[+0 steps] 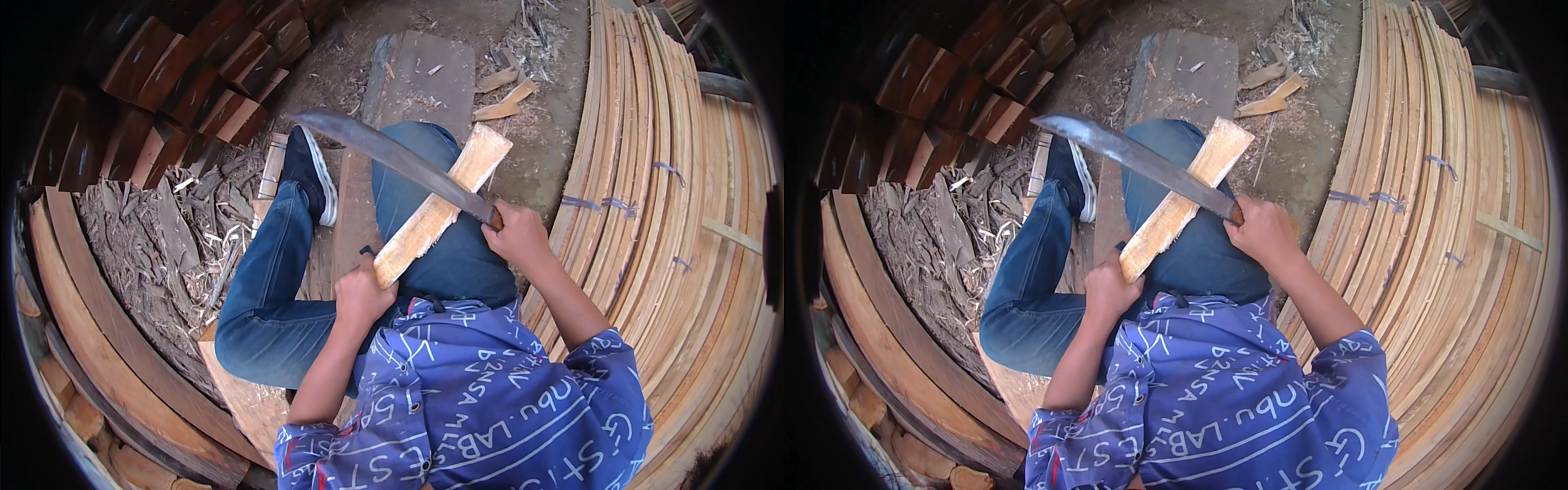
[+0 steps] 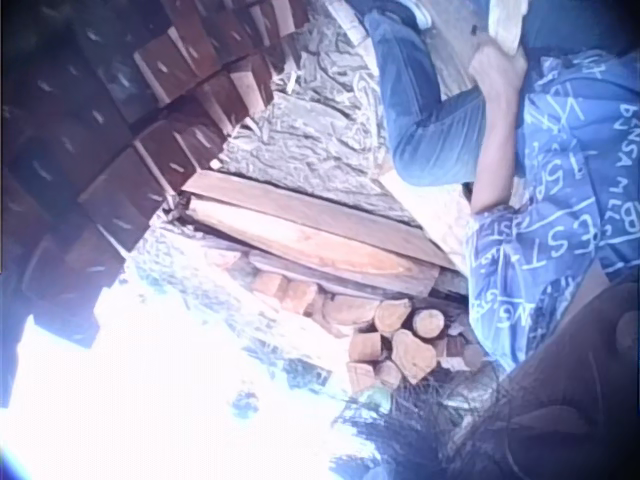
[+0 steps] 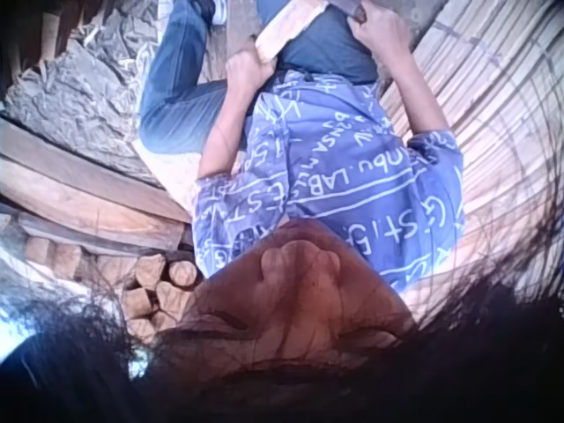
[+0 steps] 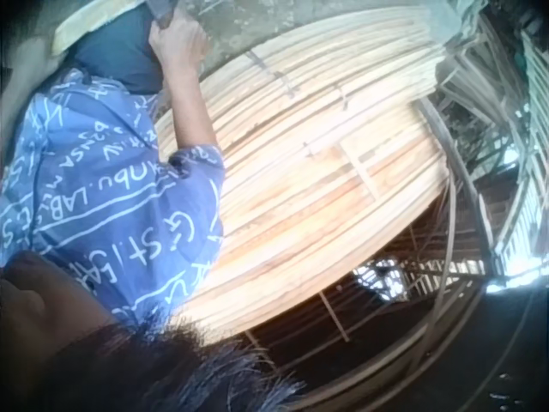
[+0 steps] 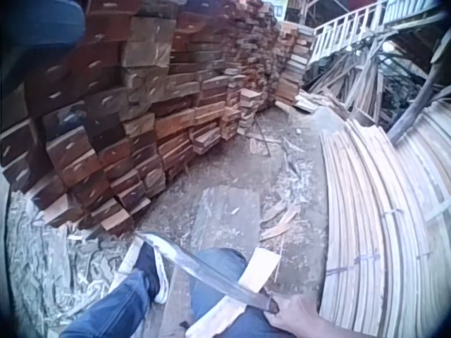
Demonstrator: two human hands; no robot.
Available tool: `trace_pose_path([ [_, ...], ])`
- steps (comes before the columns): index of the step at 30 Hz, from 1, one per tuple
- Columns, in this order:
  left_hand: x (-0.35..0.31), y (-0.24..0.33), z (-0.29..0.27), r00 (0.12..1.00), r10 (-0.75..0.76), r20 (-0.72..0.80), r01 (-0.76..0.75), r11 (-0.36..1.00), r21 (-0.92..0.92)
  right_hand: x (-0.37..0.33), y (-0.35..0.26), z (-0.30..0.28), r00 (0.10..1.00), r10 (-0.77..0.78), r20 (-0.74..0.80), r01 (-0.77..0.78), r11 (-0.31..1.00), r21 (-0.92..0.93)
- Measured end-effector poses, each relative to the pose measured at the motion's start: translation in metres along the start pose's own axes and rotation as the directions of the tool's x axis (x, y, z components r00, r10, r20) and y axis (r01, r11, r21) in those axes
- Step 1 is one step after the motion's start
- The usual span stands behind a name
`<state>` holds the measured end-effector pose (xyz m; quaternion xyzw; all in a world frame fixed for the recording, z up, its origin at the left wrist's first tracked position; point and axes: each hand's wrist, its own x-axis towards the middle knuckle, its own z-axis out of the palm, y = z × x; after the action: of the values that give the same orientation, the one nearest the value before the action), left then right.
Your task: The person sits on the ground and uses a knife to shave and shape a piece of wood. They hold the wood in their left hand and carefully remove thin layers with the knife in their right hand, creating wood shavings.
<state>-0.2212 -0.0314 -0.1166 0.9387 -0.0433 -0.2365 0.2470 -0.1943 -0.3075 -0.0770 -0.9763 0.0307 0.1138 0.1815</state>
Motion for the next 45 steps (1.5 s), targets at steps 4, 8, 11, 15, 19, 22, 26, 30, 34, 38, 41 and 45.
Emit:
trace_pose_path([
  [4, 0.0, 0.004, 0.003, 1.0, 0.005, -0.009, -0.005, 1.0, 0.003, -0.009, -0.002, 0.015, 0.999, -0.024, 0.04, 0.024, 1.0, -0.003],
  [8, 0.0, 0.001, 0.004, 1.0, -0.004, -0.005, 0.004, 1.0, 0.022, -0.007, -0.001, 0.013, 0.991, -0.131, 0.013, 0.131, 0.989, -0.071],
  [11, -0.002, 0.002, 0.004, 1.0, -0.015, 0.0, 0.015, 1.0, 0.016, 0.002, 0.0, -0.002, 0.993, -0.104, -0.047, 0.095, 0.983, -0.154],
  [15, 0.001, 0.006, 0.002, 0.999, -0.037, 0.007, 0.037, 0.999, -0.005, 0.009, 0.019, -0.016, 0.998, 0.007, -0.059, -0.025, 0.952, -0.304],
  [19, 0.003, 0.008, 0.005, 0.998, -0.045, 0.037, 0.045, 0.999, 0.005, 0.007, 0.009, -0.016, 0.999, -0.023, -0.032, 0.015, 0.969, -0.247],
  [22, 0.008, 0.011, 0.009, 0.999, -0.046, 0.025, 0.046, 0.999, 0.008, 0.004, -0.001, -0.008, 0.993, -0.111, -0.045, 0.101, 0.977, -0.189],
  [26, 0.0, 0.001, 0.007, 0.999, -0.04, 0.005, 0.04, 0.999, -0.017, 0.013, 0.017, -0.015, 0.998, -0.025, -0.063, 0.007, 0.962, -0.274],
  [30, 0.006, 0.01, 0.006, 0.998, -0.059, 0.029, 0.059, 0.998, -0.002, 0.013, 0.017, -0.011, 0.995, -0.037, -0.088, 0.014, 0.97, -0.244],
  [34, 0.009, 0.008, 0.005, 0.996, -0.057, 0.063, 0.06, 0.996, -0.062, 0.012, -0.009, -0.012, 0.999, -0.035, 0.0, 0.035, 0.999, -0.038],
  [38, 0.006, 0.0, 0.003, 0.998, 0.007, 0.062, 0.009, 0.967, -0.254, 0.015, -0.021, -0.018, 0.985, 0.03, 0.167, -0.073, 0.964, 0.256],
  [41, 0.01, -0.002, -0.001, 1.0, 0.026, -0.016, -0.031, 0.893, -0.449, 0.01, -0.03, -0.016, 0.986, -0.048, 0.158, -0.027, 0.897, 0.441],
  [45, 0.012, 0.001, -0.022, 0.999, -0.031, -0.039, 0.006, 0.848, -0.529, 0.016, -0.056, -0.016, 0.981, -0.048, 0.185, -0.084, 0.765, 0.639],
])
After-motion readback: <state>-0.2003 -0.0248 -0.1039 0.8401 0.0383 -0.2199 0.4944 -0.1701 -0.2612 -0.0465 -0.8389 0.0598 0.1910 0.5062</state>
